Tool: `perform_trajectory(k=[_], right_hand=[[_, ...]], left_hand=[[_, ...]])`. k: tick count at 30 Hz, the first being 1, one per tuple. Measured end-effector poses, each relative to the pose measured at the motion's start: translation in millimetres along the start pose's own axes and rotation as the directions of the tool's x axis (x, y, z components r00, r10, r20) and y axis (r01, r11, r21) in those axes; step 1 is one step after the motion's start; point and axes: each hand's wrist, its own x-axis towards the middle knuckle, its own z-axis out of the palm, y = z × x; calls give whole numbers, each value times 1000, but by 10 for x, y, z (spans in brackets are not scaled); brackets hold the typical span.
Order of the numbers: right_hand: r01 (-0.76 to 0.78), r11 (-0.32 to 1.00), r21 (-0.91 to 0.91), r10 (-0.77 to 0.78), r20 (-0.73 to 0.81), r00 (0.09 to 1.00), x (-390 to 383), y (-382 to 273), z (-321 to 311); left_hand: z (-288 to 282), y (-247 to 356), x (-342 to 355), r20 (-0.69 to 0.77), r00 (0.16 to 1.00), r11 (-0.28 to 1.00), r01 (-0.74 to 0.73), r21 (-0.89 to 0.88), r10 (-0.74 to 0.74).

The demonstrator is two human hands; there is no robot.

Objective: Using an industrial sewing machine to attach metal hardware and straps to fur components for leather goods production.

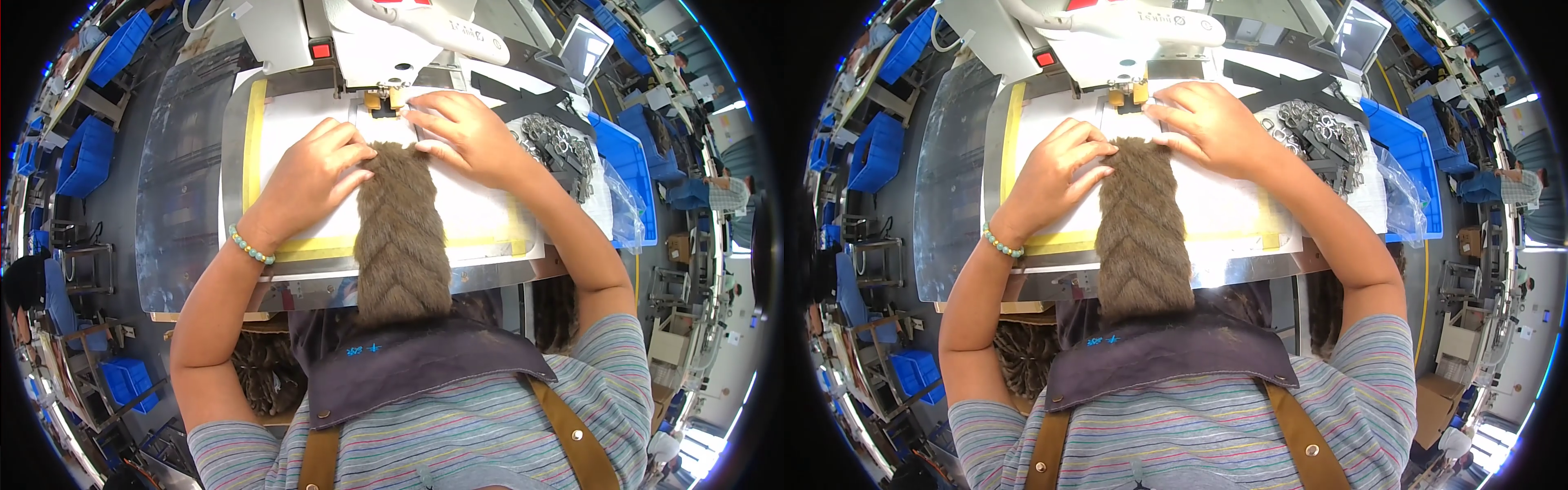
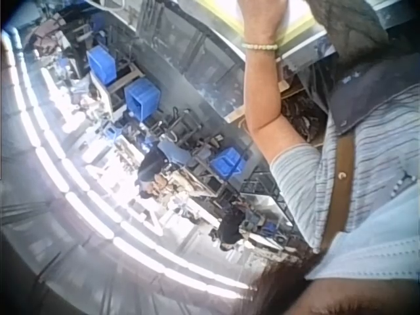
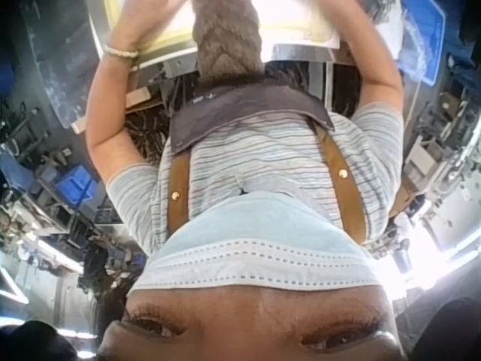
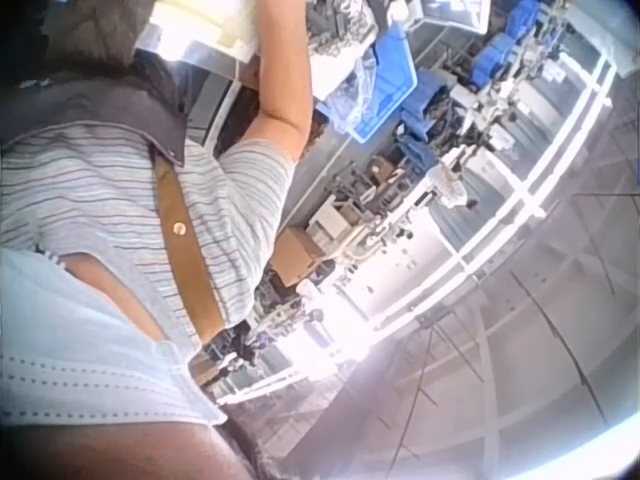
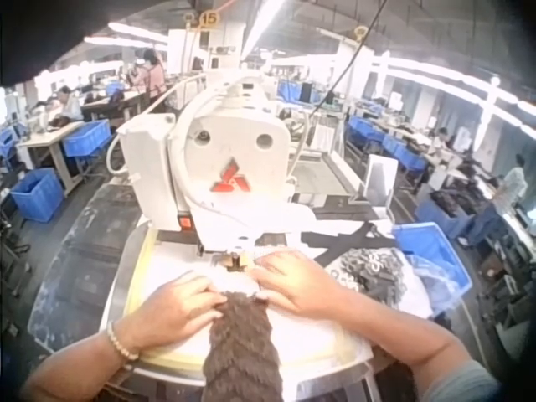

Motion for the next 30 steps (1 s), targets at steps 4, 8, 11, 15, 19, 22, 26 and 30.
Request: perform_trajectory(k=[4,8,11,15,19,22,26,30], right_hand=[[-234,951,202,220,87,972,-130,-281,-190],[-297,870,394,310,33,950,-225,-389,-37],[-302,843,445,338,-2,941,-242,-359,34],[-184,945,270,215,-90,972,-216,-414,-8],[-146,945,293,185,-109,977,-198,-467,-108],[-143,935,324,180,-88,980,-240,-483,-133],[-205,873,442,246,-38,968,-291,-448,-23],[-91,969,228,120,-115,986,-241,-489,-47]], left_hand=[[15,5,-6,-26,1000,1000,-18,-18,17],[47,13,8,-60,997,998,-41,-37,38],[57,44,-17,-50,998,999,-45,11,45],[67,126,-48,-43,989,980,-137,147,144],[-7,310,-43,-4,997,991,-79,112,80],[-20,327,-83,44,997,997,-66,42,64],[40,266,-128,65,992,989,-114,90,108],[91,313,-165,35,982,960,-190,206,187]])
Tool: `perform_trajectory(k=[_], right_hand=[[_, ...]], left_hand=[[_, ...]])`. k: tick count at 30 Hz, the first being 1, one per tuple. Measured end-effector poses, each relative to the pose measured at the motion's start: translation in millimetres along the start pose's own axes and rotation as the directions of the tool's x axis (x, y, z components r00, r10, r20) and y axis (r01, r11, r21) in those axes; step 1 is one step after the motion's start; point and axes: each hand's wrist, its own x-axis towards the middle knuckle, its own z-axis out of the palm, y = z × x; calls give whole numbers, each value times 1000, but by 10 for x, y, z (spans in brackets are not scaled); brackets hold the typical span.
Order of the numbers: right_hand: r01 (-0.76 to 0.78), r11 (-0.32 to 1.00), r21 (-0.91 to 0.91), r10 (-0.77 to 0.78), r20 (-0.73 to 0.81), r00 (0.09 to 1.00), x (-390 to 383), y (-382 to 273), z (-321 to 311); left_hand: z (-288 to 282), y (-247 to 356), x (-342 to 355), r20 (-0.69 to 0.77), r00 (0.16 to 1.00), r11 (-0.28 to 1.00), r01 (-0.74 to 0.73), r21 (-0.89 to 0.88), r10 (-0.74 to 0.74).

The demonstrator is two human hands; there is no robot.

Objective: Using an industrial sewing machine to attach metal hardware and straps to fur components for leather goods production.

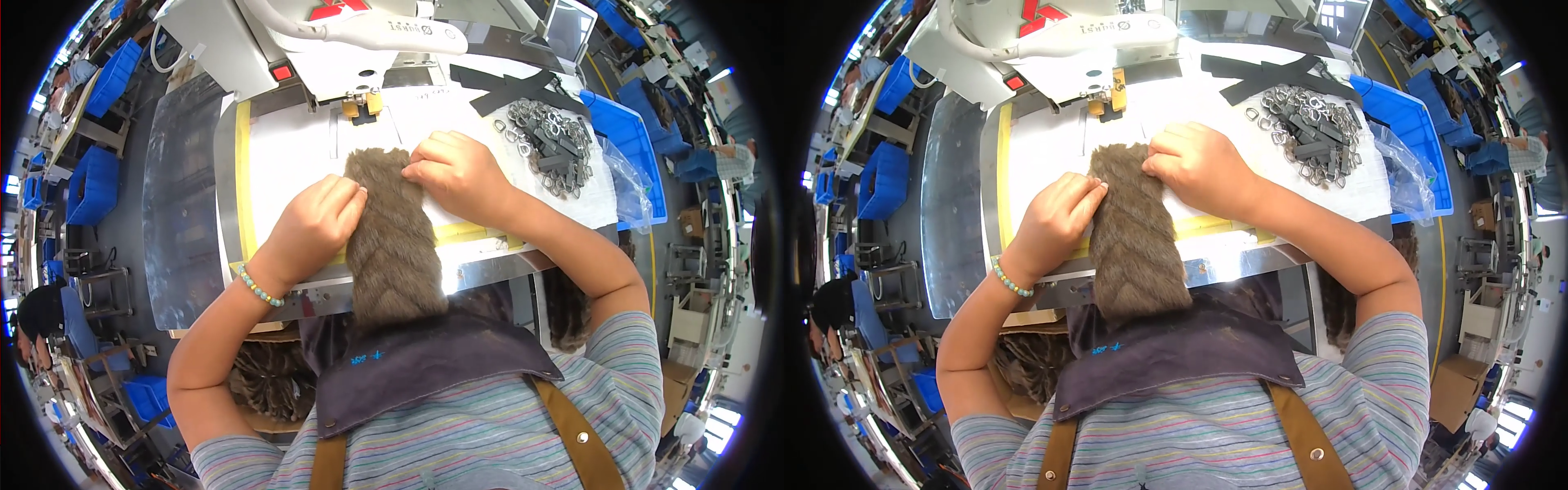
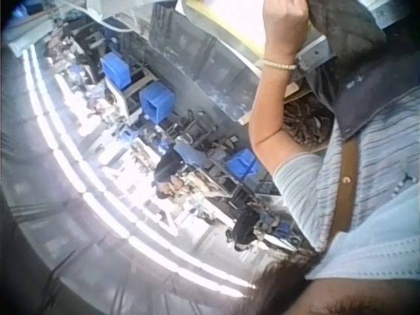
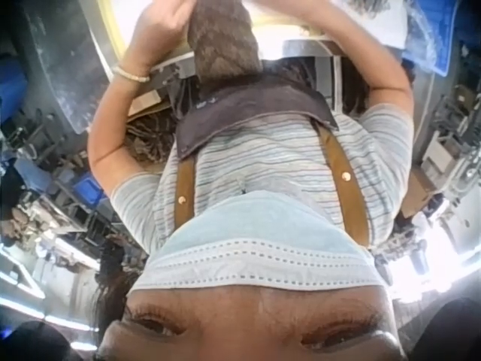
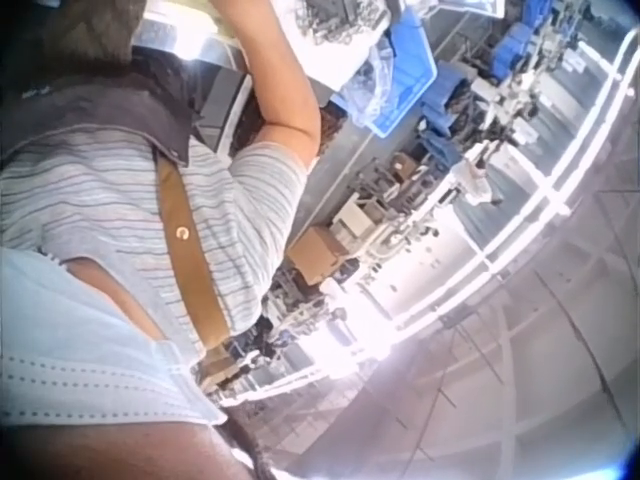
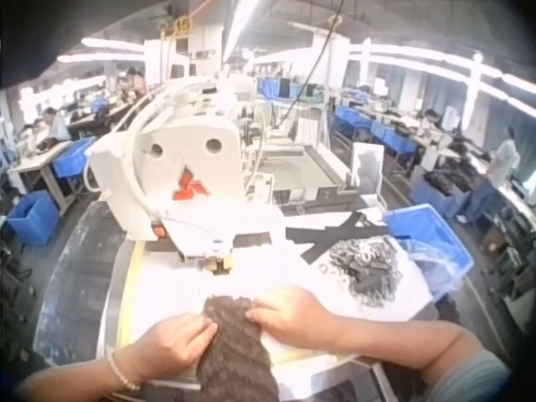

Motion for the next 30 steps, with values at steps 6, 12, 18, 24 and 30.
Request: perform_trajectory(k=[6,12,18,24,30], right_hand=[[12,996,-91,-19,-77,997,137,55,-20],[-32,999,-37,28,-105,994,280,242,71],[-41,998,-51,34,-128,991,393,411,153],[-104,994,-15,101,-117,988,395,446,185],[-144,990,2,143,-118,983,398,414,176]], left_hand=[[-55,-97,87,-37,999,996,7,91,-3],[79,-342,190,-107,994,991,39,124,-26],[155,-530,274,-128,991,992,53,116,-38],[178,-549,276,-135,984,988,131,82,-119],[202,-551,292,-179,966,981,194,13,-188]])
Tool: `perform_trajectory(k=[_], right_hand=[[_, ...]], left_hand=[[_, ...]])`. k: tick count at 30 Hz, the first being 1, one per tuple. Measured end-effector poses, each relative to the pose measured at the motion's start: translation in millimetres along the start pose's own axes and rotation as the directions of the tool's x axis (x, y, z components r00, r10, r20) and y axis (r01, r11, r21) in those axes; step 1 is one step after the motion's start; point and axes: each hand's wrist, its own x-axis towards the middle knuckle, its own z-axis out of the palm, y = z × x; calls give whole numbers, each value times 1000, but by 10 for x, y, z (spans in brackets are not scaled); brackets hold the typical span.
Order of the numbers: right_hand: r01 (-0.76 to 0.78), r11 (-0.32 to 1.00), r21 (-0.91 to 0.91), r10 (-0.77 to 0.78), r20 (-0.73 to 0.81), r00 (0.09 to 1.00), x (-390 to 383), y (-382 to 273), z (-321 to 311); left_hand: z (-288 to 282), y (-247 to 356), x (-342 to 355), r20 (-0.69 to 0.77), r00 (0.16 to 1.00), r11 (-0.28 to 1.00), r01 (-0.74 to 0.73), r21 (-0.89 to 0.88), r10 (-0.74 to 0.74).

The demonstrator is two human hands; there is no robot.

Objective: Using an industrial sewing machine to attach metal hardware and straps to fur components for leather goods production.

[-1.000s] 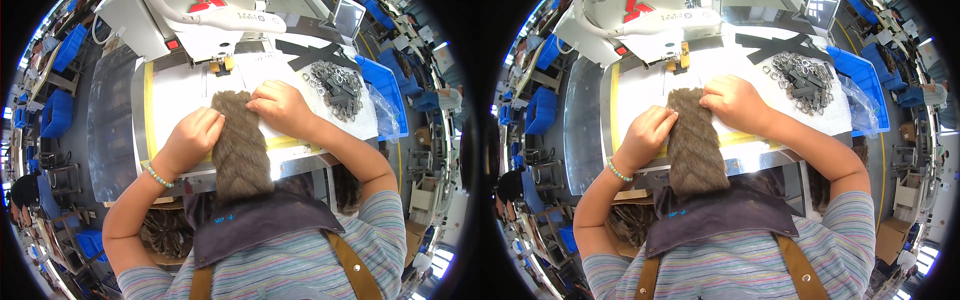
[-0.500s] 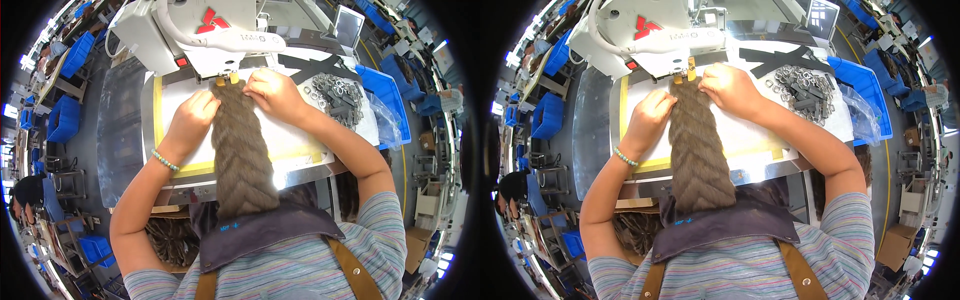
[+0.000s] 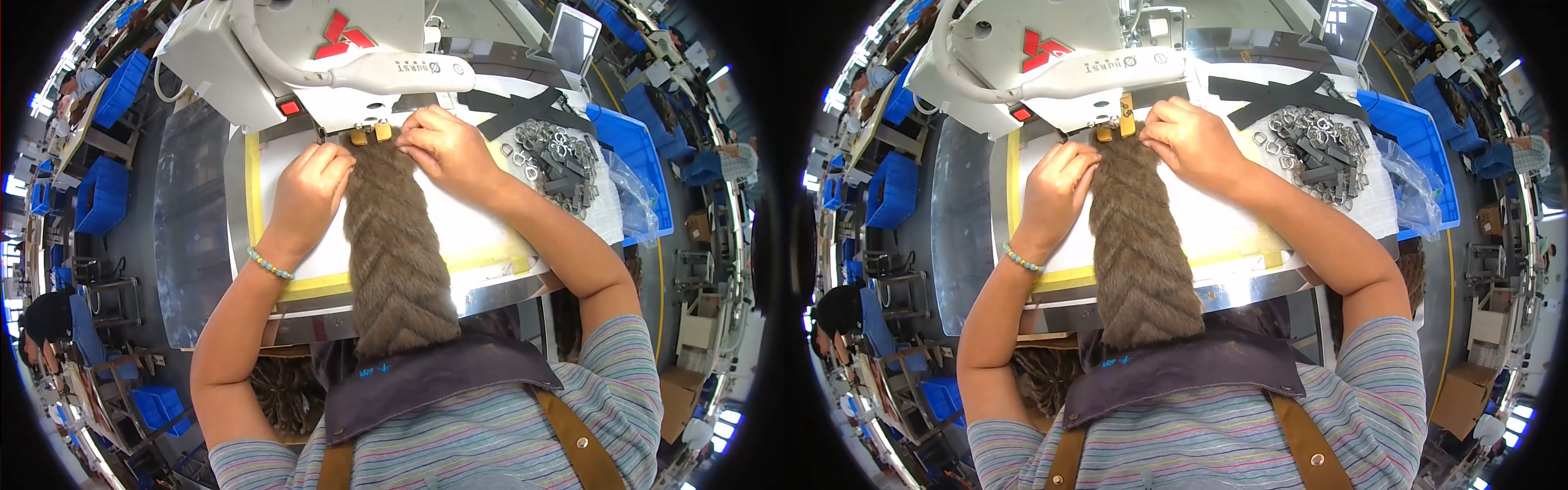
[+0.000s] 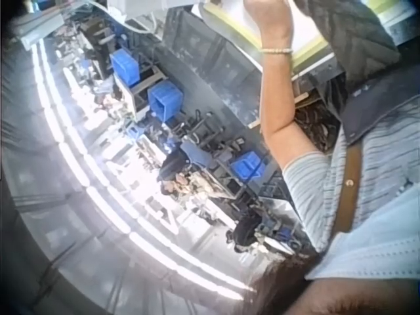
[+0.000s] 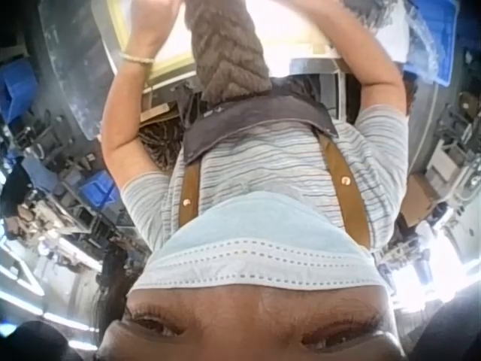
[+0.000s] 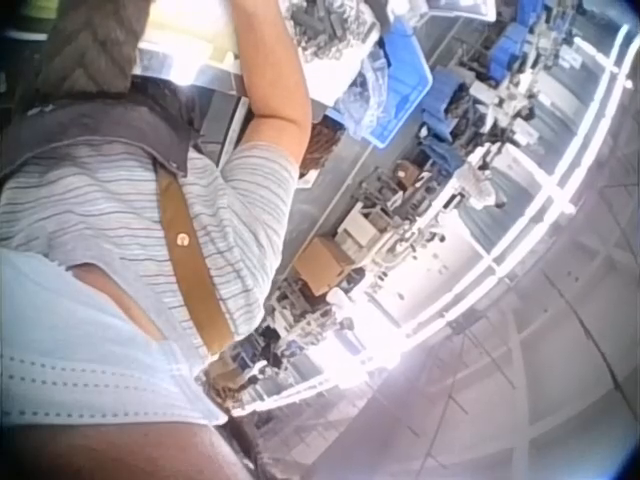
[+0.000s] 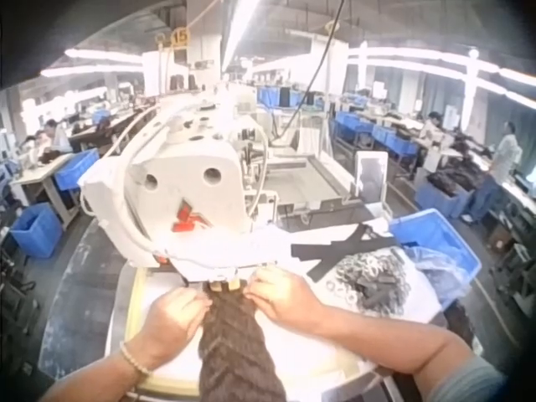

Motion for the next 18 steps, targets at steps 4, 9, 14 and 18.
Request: perform_trajectory(k=[4,9,14,18], right_hand=[[103,994,-35,-105,-69,992,-9,53,43],[165,978,-132,-170,-30,985,-34,63,61],[175,978,-116,-179,-23,984,-20,73,46],[195,975,-111,-196,8,981,-8,65,37]], left_hand=[[4,13,3,-13,999,999,37,-4,-37],[23,-25,-16,57,997,998,51,-28,-50],[-9,-16,-5,108,991,996,83,-29,-79],[-15,-46,-22,138,988,998,66,-12,-64]])
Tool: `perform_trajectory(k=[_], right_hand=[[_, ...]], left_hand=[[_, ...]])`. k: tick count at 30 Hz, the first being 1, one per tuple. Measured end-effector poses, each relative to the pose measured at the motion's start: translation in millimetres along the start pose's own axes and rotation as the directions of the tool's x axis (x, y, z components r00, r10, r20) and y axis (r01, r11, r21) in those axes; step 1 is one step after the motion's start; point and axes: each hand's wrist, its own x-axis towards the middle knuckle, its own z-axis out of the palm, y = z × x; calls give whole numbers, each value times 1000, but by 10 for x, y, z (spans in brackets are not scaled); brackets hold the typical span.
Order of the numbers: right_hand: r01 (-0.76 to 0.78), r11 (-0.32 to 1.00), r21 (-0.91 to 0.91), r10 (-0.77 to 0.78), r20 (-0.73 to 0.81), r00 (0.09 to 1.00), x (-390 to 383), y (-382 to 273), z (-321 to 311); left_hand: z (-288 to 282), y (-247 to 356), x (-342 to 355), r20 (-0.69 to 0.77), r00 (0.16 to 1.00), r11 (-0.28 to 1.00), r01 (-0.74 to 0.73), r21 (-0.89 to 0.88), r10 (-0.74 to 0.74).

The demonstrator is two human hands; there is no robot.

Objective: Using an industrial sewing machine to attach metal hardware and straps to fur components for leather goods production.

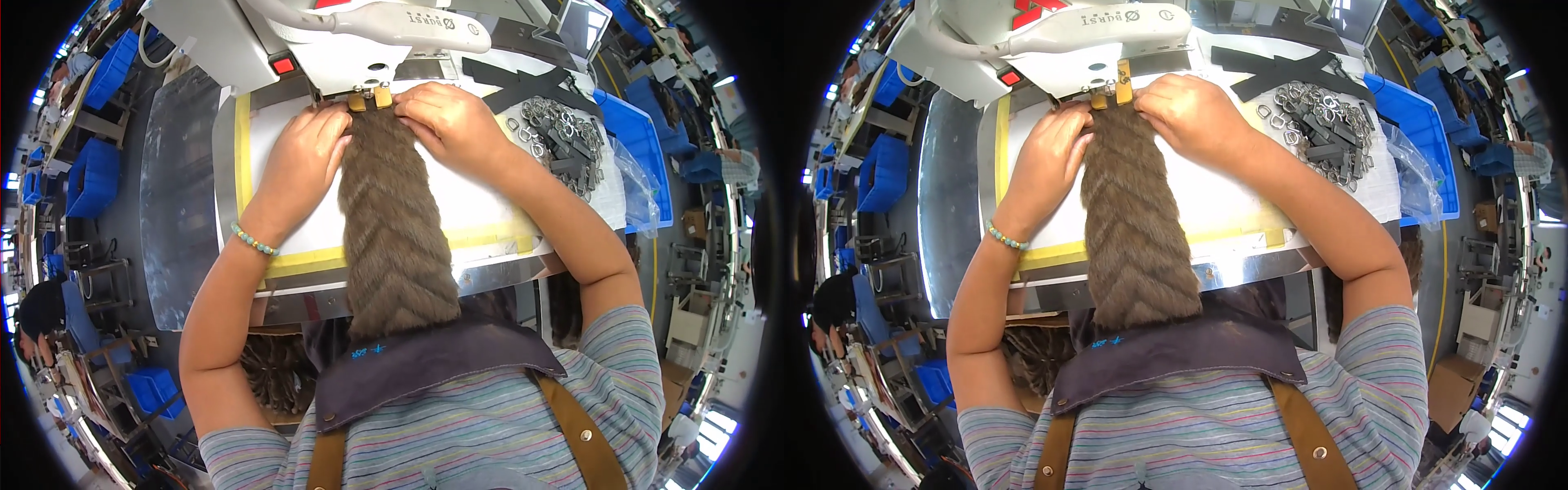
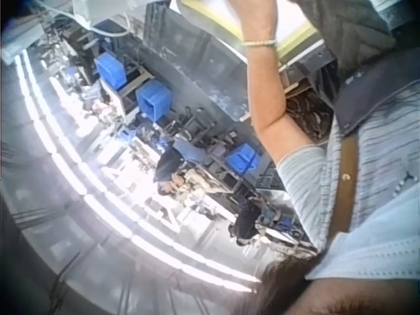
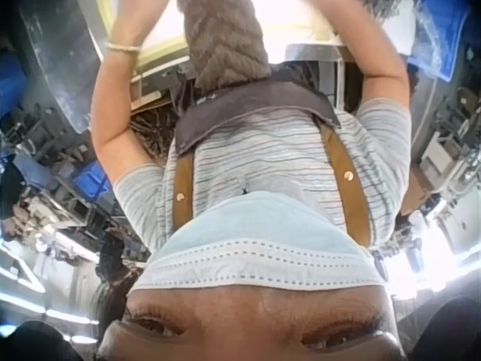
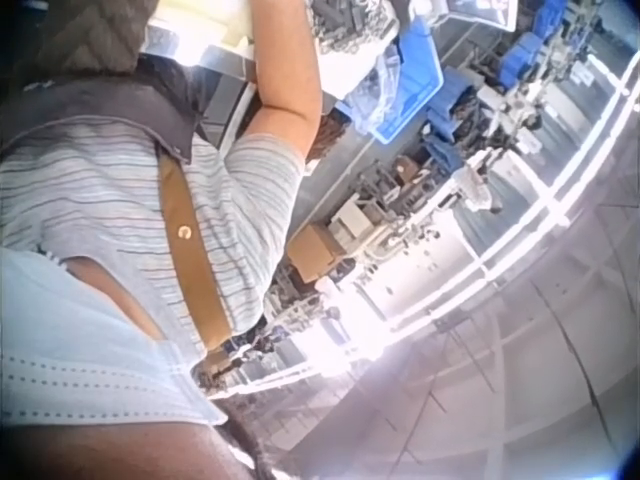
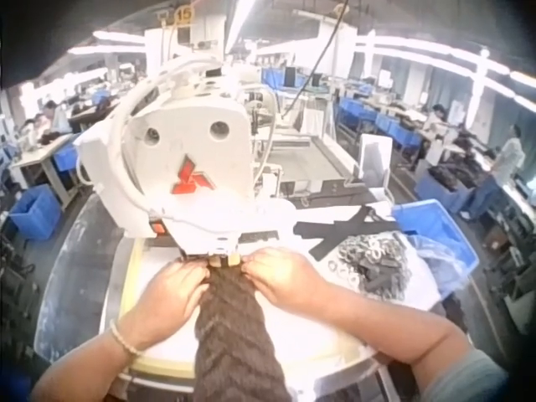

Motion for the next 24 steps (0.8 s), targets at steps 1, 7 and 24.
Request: perform_trajectory(k=[1,7,24], right_hand=[[2,1000,1,-2,2,1000,9,4,-10],[75,996,-49,-72,61,996,-18,8,-51],[-10,999,42,4,142,990,-20,34,-102]], left_hand=[[6,-4,-1,-1,1000,1000,3,-1,-3],[4,-8,-28,-4,1000,999,-6,-40,6],[-23,-1,-2,-50,999,993,-21,-113,15]])
